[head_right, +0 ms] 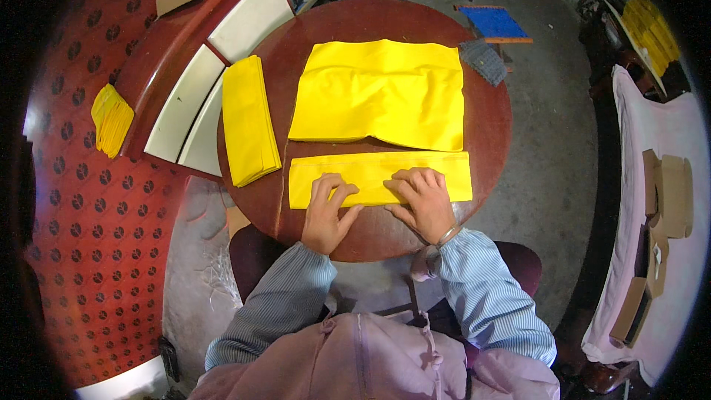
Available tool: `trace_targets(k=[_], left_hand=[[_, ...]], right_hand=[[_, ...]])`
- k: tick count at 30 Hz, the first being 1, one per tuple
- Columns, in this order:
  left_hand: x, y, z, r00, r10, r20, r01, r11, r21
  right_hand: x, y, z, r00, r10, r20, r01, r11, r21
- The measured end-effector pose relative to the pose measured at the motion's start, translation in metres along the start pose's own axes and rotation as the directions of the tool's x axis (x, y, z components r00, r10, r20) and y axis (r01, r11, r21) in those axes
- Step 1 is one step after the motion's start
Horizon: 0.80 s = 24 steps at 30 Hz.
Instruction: The person folds yellow fabric pieces on a round table, repeatedly folding each piece in half and smoothing the creases. They handle the fabric by hand, stacking folded pieces to the side as they work.
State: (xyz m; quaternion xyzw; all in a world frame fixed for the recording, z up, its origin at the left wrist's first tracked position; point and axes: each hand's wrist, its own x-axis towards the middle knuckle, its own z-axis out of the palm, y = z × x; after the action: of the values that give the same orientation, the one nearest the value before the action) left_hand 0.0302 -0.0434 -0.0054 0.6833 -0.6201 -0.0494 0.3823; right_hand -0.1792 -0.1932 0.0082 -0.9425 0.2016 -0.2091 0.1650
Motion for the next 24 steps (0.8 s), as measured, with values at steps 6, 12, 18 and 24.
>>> trace_targets(k=[6, 12, 18, 24], left_hand=[[-0.011, 0.007, -0.006, 0.999, 0.003, -0.04, 0.005, 0.983, 0.182], [-0.022, 0.003, -0.01, 0.995, 0.034, -0.095, -0.013, 0.977, 0.212], [-0.023, 0.002, -0.01, 0.997, 0.028, -0.066, -0.014, 0.977, 0.211], [-0.021, 0.002, -0.007, 0.991, 0.029, -0.127, -0.004, 0.981, 0.194]], right_hand=[[-0.007, -0.001, -0.008, 1.0, 0.021, -0.003, -0.021, 1.0, -0.01], [-0.017, 0.003, -0.013, 0.999, 0.009, -0.047, -0.008, 1.0, 0.03], [-0.017, 0.005, -0.01, 0.999, 0.01, -0.048, -0.008, 0.999, 0.04], [-0.016, 0.006, -0.005, 0.992, -0.031, -0.125, 0.035, 0.999, 0.029]])
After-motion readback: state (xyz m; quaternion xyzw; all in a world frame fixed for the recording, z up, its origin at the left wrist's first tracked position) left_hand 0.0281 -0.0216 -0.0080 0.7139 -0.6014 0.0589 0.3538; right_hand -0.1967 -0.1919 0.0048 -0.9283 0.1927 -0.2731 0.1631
